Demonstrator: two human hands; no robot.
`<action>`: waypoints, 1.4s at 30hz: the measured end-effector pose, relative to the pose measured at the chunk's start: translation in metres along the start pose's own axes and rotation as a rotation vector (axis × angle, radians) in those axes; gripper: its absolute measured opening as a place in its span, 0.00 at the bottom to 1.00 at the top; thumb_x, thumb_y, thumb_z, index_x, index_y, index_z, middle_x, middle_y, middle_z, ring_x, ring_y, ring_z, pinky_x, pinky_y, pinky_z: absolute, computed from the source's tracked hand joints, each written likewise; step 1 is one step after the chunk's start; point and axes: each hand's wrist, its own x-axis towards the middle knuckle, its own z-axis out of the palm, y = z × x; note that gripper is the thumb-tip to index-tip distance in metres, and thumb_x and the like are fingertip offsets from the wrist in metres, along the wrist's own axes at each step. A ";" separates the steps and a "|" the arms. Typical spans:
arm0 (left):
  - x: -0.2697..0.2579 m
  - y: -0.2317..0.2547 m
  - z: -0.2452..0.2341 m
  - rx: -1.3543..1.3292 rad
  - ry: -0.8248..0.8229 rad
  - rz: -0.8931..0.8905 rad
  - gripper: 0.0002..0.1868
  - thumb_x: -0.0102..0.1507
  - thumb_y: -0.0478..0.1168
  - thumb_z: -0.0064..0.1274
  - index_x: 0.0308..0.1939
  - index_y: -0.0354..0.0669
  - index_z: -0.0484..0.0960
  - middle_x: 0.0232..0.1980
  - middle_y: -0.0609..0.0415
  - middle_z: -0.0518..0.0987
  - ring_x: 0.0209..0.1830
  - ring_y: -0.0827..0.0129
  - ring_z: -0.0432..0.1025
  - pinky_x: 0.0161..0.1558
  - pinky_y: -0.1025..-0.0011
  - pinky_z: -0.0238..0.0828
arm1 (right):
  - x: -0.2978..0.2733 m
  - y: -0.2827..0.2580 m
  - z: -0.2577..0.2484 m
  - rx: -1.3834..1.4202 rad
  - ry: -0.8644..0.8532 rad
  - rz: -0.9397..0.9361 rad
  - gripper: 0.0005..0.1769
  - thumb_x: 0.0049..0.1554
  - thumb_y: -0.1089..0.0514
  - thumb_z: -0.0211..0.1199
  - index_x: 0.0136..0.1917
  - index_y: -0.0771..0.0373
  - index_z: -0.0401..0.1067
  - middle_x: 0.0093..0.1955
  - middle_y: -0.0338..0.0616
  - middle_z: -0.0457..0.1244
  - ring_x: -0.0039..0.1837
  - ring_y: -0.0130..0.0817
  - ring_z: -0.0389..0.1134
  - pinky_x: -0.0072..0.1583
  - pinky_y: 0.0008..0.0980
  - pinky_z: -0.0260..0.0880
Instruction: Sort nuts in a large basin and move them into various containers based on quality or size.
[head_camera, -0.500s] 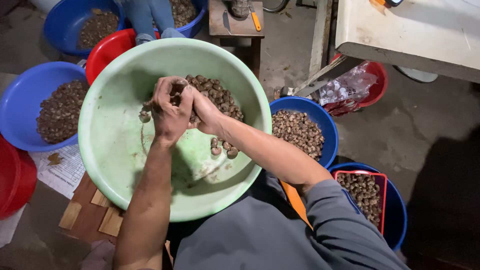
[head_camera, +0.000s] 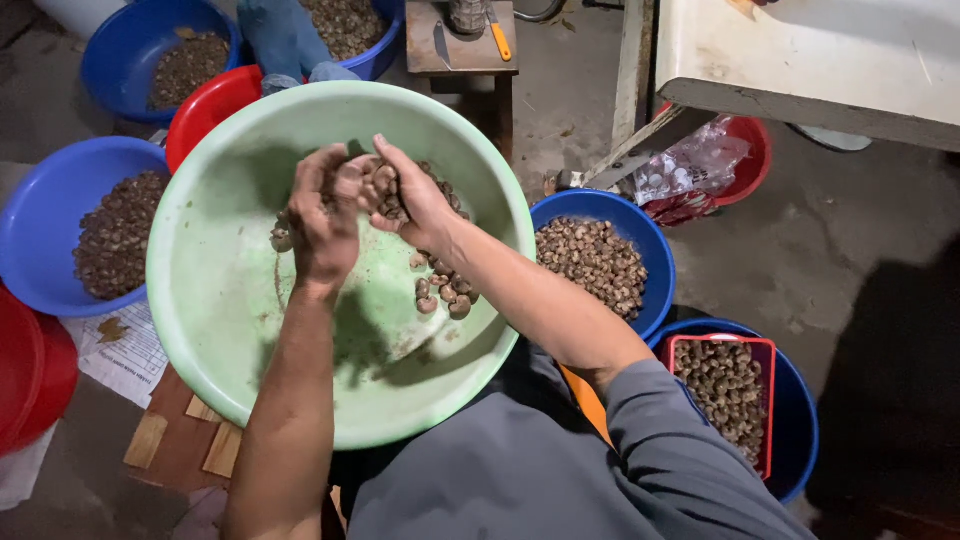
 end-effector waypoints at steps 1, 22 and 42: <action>0.001 -0.007 0.001 0.000 -0.001 0.000 0.22 0.76 0.54 0.43 0.58 0.40 0.78 0.55 0.40 0.79 0.57 0.48 0.75 0.59 0.48 0.72 | 0.006 0.001 -0.008 0.001 0.000 0.000 0.33 0.52 0.26 0.64 0.34 0.60 0.69 0.32 0.39 0.65 0.36 0.31 0.73 0.35 0.26 0.77; -0.035 -0.111 0.048 0.700 -1.053 -0.241 0.28 0.64 0.48 0.58 0.65 0.38 0.74 0.56 0.38 0.78 0.59 0.40 0.75 0.58 0.43 0.71 | -0.075 -0.073 -0.167 0.115 0.400 -0.324 0.33 0.51 0.27 0.64 0.55 0.54 0.75 0.43 0.41 0.70 0.39 0.33 0.74 0.28 0.15 0.62; -0.026 -0.091 0.039 0.637 -1.035 -0.477 0.17 0.60 0.47 0.49 0.48 0.41 0.81 0.50 0.34 0.82 0.58 0.37 0.76 0.59 0.43 0.71 | -0.059 0.057 -0.430 -0.406 1.035 -0.186 0.46 0.66 0.42 0.63 0.83 0.69 0.44 0.84 0.72 0.34 0.85 0.62 0.22 0.82 0.59 0.29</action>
